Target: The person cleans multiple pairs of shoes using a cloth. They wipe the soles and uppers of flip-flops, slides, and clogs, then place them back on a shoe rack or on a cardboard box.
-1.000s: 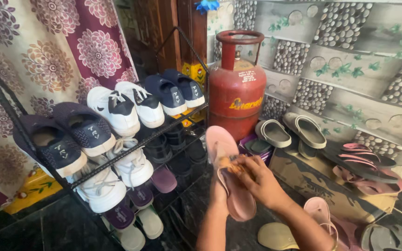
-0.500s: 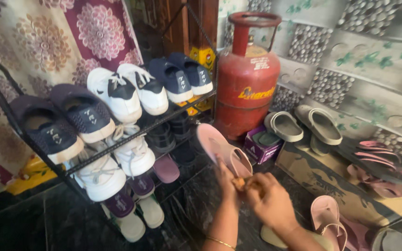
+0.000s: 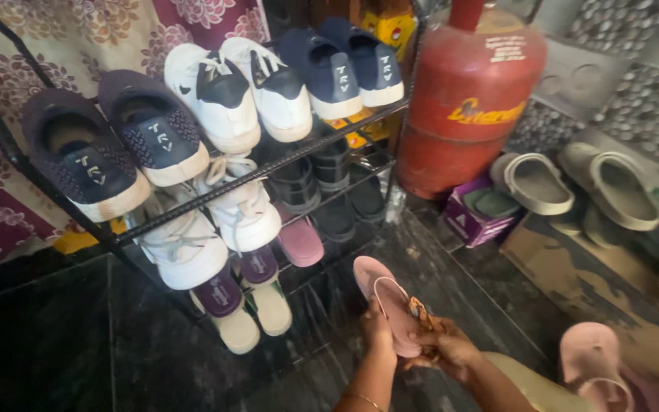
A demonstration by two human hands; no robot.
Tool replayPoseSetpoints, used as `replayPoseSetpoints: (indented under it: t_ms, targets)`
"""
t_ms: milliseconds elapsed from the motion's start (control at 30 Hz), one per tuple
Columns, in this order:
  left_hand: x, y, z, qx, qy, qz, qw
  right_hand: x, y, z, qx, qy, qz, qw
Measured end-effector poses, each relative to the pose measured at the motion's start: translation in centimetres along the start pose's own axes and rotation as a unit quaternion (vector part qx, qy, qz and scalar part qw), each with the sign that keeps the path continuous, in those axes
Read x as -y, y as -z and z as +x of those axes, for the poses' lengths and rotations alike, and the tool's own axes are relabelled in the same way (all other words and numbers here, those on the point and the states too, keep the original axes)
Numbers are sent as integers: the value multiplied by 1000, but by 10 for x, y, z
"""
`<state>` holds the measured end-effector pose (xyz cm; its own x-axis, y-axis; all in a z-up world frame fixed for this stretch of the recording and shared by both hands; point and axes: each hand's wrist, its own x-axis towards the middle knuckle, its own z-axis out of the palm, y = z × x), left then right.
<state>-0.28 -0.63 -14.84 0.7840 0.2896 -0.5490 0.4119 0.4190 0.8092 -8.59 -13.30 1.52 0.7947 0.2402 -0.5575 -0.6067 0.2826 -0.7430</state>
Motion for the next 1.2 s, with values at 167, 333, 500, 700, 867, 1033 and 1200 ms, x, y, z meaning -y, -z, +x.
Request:
replayPoseSetpoints:
  t_ms: [167, 333, 500, 700, 867, 1033, 1200]
  targets:
    - [-8, 37, -10, -3, 12, 76, 997, -21, -27, 75, -137, 44, -27, 989]
    - [-29, 95, 29, 9, 8, -88, 996, -48, -55, 144, -84, 150, -20, 985]
    - [-44, 125, 81, -13, -35, -164, 986, -59, -99, 188, -47, 155, 30, 986]
    - [-45, 129, 91, -59, -162, -179, 969, -71, -124, 200, -33, 187, -14, 982]
    - [-68, 122, 65, -127, -141, -80, 979, -75, -125, 204, -57, 196, -79, 976]
    - [-104, 113, 30, -207, -56, 35, 976, -81, -104, 201, -82, 199, -139, 967]
    - [-102, 86, 12, -270, 44, 143, 951, -65, -77, 170, -28, 170, -23, 985]
